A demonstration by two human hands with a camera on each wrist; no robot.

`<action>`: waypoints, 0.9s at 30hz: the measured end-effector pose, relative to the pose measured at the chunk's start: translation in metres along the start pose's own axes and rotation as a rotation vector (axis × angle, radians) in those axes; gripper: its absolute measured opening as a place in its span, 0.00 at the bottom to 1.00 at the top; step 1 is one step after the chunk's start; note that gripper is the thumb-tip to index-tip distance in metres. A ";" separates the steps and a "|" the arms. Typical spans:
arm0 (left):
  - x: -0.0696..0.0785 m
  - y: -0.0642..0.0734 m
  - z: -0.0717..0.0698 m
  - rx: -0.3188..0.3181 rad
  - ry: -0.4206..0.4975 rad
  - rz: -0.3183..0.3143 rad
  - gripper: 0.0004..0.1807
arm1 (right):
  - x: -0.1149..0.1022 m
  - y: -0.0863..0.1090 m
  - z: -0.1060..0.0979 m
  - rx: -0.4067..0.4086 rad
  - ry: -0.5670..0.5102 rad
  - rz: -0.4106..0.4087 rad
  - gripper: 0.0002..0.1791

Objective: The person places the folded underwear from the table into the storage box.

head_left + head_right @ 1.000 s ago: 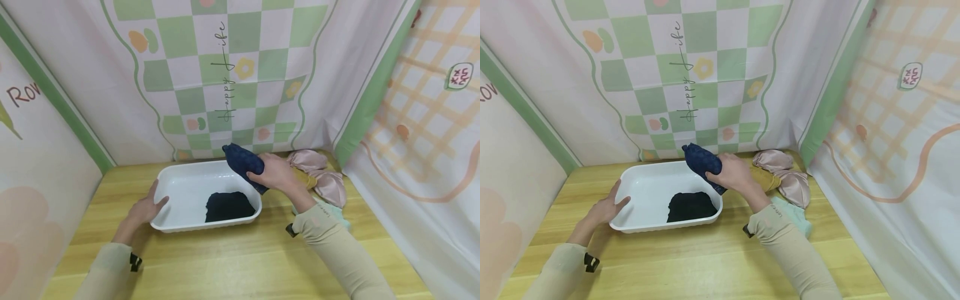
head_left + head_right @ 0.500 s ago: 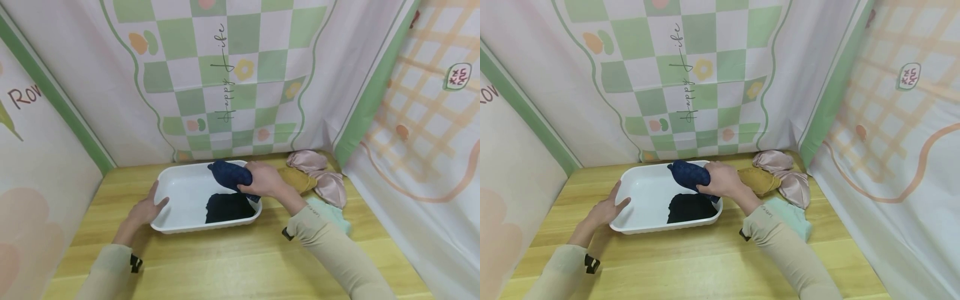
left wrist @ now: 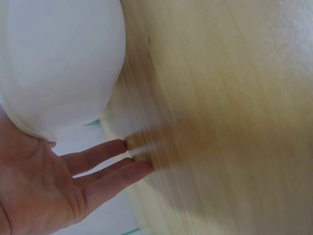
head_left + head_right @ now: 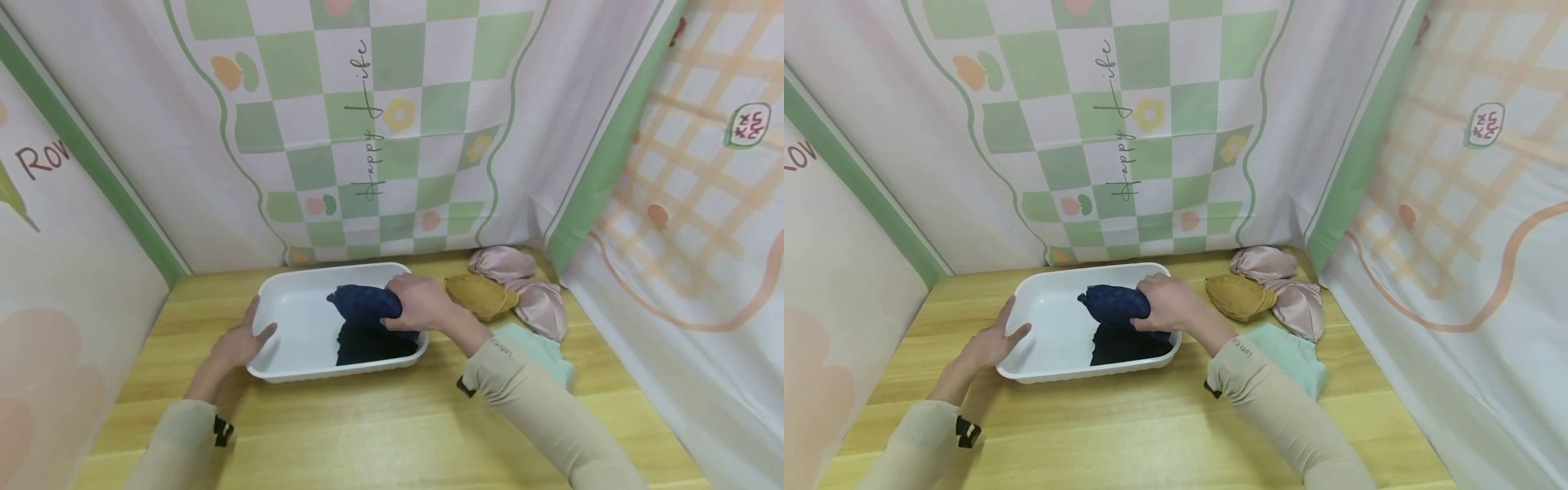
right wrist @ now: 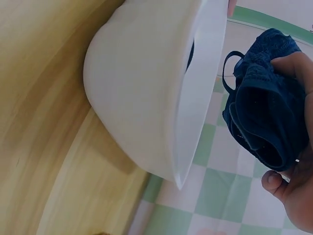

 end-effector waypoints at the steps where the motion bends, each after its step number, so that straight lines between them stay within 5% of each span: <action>1: 0.000 0.000 0.001 -0.002 0.001 -0.002 0.53 | 0.000 0.000 0.002 -0.008 0.006 -0.003 0.30; 19: 0.001 -0.001 0.001 -0.002 0.013 -0.004 0.51 | -0.004 0.002 0.027 -0.049 0.071 -0.132 0.26; 27: -0.001 0.000 0.003 -0.005 0.011 -0.006 0.52 | -0.005 0.006 0.033 -0.103 0.063 -0.145 0.35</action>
Point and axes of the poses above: each hand's wrist, its own y-axis away from the middle knuckle, its own z-axis out of the palm, x = y × z, the point moved 5 cm from there along -y, towards the middle knuckle, and after that the axes turned 10 degrees about -y, right-handed, at the moved point
